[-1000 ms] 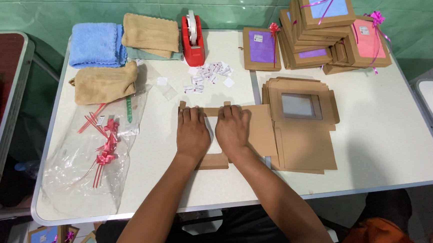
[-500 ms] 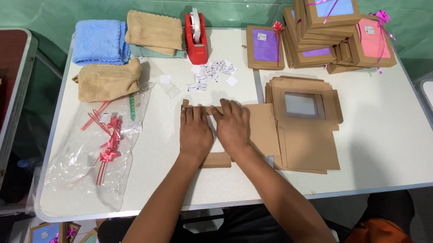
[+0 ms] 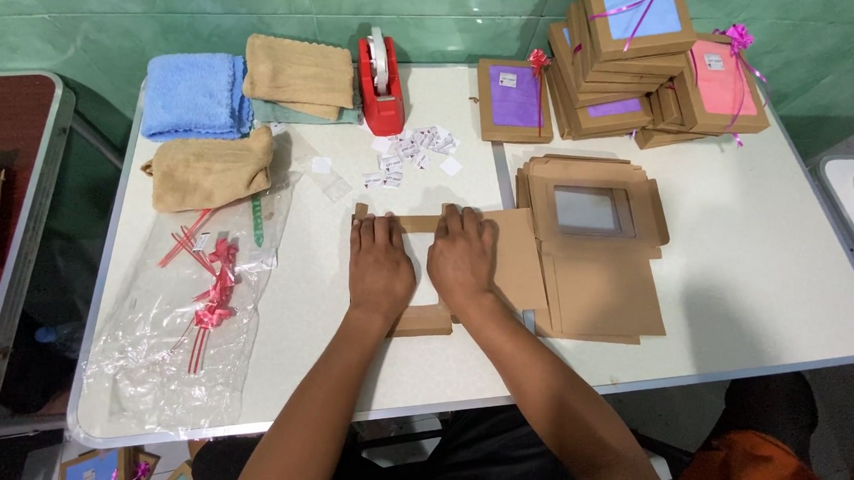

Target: The person assembles cardboard boxes by hand, folding the flaps and pressing the edges to form the box shape.

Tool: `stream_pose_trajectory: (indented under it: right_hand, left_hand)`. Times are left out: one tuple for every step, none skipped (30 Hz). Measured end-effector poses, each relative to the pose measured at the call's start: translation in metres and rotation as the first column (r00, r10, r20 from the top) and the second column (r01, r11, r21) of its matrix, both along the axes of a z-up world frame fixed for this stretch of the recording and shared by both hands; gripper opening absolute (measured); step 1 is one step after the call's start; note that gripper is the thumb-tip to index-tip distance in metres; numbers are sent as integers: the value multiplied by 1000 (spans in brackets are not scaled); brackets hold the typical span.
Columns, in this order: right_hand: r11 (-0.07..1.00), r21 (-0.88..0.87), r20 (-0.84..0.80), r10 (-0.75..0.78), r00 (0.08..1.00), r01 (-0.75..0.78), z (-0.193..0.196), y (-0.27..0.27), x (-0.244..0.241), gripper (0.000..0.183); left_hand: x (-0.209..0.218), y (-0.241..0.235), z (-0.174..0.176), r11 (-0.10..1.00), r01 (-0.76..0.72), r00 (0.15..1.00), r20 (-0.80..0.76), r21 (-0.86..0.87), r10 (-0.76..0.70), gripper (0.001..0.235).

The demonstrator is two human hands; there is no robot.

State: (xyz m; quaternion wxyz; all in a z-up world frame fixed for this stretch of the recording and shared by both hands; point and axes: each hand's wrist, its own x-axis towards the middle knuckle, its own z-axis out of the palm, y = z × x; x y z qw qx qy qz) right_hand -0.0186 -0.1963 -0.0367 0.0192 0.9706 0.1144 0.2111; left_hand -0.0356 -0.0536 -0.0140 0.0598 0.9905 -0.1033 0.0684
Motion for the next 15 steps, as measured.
stream_pose_trajectory:
  right_hand:
    - [1000,0,0,-1,1000,1,1,0,-1,32]
    - [1000,23,-21,2,1000,-1,1,0,-2,34]
    - [999,46,-42,6,999,-4,2,-1,-2,36]
    - [999,46,-40,4,999,-2,15,3,-4,36]
    - [993,112,-192,67,979,-46,28,6,-7,40]
    - [980,184,-334,137,932,-78,42,9,-9,47]
    - [980,184,-335,139,932,-80,45,10,-7,47]
    - [981,159,-365,166,916,-114,49,11,-5,49]
    - [980,137,-398,191,897,-147,51,12,-6,52]
    - [979,139,-401,191,896,-147,47,12,-9,52]
    - [984,122,-382,165,909,-128,44,11,-8,51]
    - [989,106,-362,139,922,-108,42,11,-7,51]
    - [988,107,-363,139,921,-107,40,11,-6,51]
    - [992,80,-311,114,944,-94,39,11,-6,48]
    - [995,54,-261,91,961,-79,35,13,-8,45]
  left_hand:
    - [0,0,-2,1000,1,1000,0,0,-1,55]
    - [0,0,-3,1000,6,1000,15,1,-6,55]
    - [1,0,-5,1000,11,999,32,2,-11,55]
    - [1,1,-7,1000,13,999,33,2,-13,55]
    - [2,1,-9,1000,12,999,53,-1,-12,55]
    - [2,0,-11,1000,11,997,72,-4,-11,54]
    - [2,0,-8,1000,10,997,72,-4,-10,54]
    - [1,0,-5,1000,8,998,63,-15,-7,55]
    - [-1,-1,-2,1000,8,999,52,-24,-6,55]
    - [-3,1,-7,1000,8,999,49,-22,-6,55]
    - [0,1,-10,1000,11,999,54,-16,-10,55]
    - [3,1,-13,1000,14,998,58,-10,-13,56]
    - [6,1,-14,1000,14,998,57,-9,-14,56]
    - [8,1,-16,1000,14,999,49,7,-14,56]
    - [8,2,-19,1000,12,999,37,24,-13,56]
